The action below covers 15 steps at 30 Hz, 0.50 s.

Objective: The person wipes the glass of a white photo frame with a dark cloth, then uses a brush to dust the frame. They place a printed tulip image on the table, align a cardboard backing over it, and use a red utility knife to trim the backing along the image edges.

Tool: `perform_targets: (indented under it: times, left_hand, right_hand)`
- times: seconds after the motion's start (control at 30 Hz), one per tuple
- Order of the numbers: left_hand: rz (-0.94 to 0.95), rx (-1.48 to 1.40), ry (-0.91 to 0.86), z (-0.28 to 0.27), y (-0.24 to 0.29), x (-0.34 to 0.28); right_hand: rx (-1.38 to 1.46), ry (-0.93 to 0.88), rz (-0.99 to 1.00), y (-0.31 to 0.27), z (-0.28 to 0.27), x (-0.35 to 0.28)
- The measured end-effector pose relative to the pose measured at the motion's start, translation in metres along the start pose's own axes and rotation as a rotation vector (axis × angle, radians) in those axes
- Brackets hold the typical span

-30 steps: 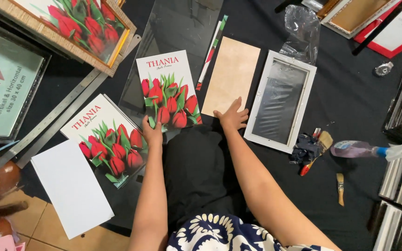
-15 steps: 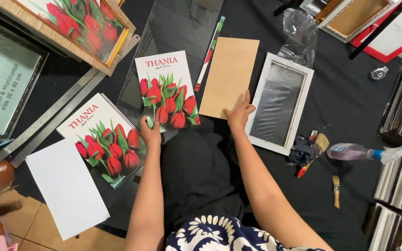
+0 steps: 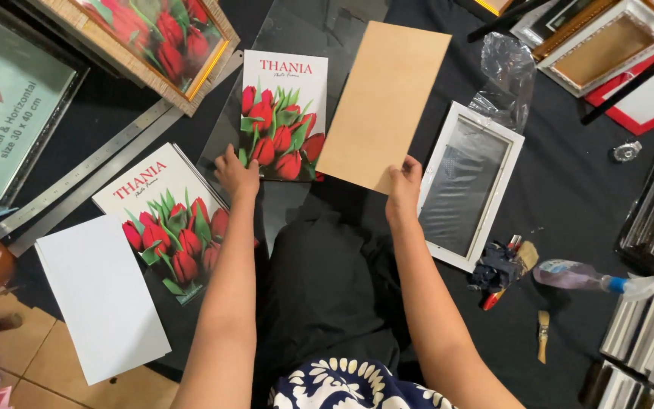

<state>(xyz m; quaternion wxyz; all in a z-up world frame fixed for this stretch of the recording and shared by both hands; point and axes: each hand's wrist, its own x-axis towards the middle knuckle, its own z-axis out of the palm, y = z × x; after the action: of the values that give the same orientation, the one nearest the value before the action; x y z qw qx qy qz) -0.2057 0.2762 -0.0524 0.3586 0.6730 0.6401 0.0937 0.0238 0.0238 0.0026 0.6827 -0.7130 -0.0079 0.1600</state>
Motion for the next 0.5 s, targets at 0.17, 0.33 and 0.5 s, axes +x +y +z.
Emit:
perform_targets:
  times: [0.17,0.33,0.5]
  left_hand:
    - [0.198,-0.106,0.264,0.006,-0.011,0.002]
    - [0.48,-0.252,0.353,-0.005,0.005,-0.019]
    - [0.605,-0.056,0.232,0.001,-0.018,-0.014]
  right_hand:
    - [0.114,-0.133,0.174,0.054,0.058,0.005]
    - [0.183,-0.196,0.232,0.088,0.112,-0.011]
    - [0.112,-0.264,0.315,0.114,0.146,-0.026]
